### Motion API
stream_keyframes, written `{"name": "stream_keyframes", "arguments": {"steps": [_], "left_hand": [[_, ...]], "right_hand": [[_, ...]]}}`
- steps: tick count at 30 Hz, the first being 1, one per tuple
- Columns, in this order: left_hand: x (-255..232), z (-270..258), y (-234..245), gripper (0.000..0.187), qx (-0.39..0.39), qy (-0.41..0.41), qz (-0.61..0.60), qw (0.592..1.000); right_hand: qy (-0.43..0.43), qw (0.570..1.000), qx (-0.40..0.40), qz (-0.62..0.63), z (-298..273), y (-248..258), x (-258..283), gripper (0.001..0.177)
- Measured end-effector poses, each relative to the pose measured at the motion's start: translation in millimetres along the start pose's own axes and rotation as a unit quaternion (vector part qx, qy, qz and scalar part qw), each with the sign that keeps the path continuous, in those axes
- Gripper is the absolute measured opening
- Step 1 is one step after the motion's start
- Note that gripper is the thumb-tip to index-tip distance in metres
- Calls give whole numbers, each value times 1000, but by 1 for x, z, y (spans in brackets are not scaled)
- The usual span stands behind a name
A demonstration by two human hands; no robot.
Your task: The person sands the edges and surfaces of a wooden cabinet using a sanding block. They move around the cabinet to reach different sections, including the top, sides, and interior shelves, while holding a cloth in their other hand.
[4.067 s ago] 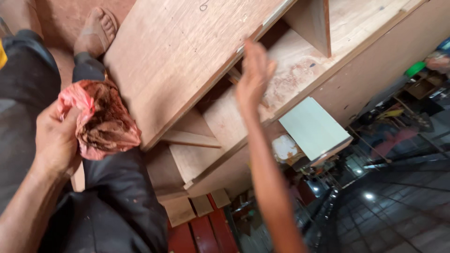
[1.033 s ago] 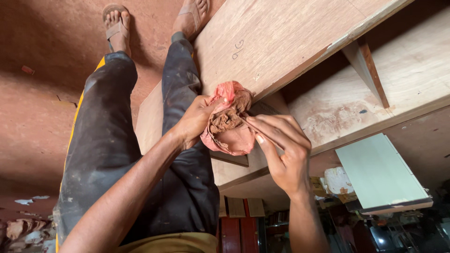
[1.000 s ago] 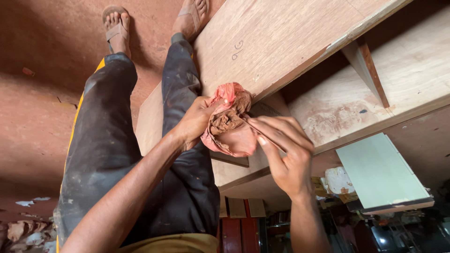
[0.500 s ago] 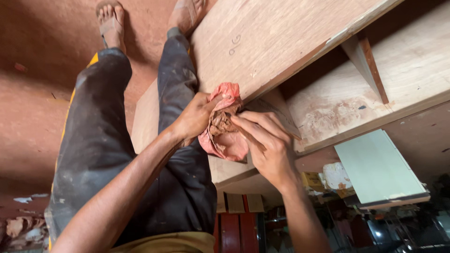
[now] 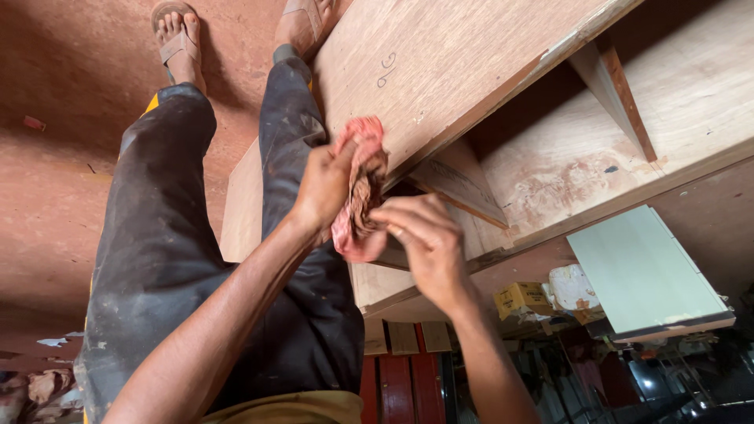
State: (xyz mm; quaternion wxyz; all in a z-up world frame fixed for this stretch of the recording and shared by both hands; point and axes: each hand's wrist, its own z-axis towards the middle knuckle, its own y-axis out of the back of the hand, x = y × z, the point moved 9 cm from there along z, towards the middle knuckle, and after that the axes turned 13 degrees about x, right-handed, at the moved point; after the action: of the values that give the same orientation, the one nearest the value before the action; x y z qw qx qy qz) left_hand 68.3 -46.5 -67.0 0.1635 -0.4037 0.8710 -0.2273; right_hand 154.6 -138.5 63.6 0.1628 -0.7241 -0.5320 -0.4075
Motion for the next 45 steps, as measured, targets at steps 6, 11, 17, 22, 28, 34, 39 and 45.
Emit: {"name": "stream_keyframes", "arguments": {"steps": [6, 11, 17, 22, 28, 34, 39, 45], "left_hand": [[-28, 0, -39, 36, 231, -119, -320, 911], [25, -3, -14, 46, -13, 176, -267, 947], [21, 1, -6, 54, 50, 113, -385, 914], [33, 3, 4, 57, 14, 124, -393, 911], [16, 9, -10, 51, 91, 52, -379, 919], [5, 12, -5, 48, 66, -1, -390, 918], [2, 5, -22, 51, 140, 49, -419, 896], [0, 11, -18, 43, 66, 32, -405, 911]], "right_hand": [[-71, 981, -7, 178, -20, -28, -33, 19], [-131, 852, -72, 502, -38, -25, -70, 21], [-112, 717, -174, 666, -46, -8, -96, 19], [-96, 835, -163, 517, -41, 23, -73, 20], [-61, 952, -103, 283, -27, 28, -24, 20], [7, 994, -98, -48, -26, -4, 38, 18], [-32, 947, -123, 296, -37, -1, 2, 20], [-95, 954, -142, 245, -41, 24, -7, 21]]}}
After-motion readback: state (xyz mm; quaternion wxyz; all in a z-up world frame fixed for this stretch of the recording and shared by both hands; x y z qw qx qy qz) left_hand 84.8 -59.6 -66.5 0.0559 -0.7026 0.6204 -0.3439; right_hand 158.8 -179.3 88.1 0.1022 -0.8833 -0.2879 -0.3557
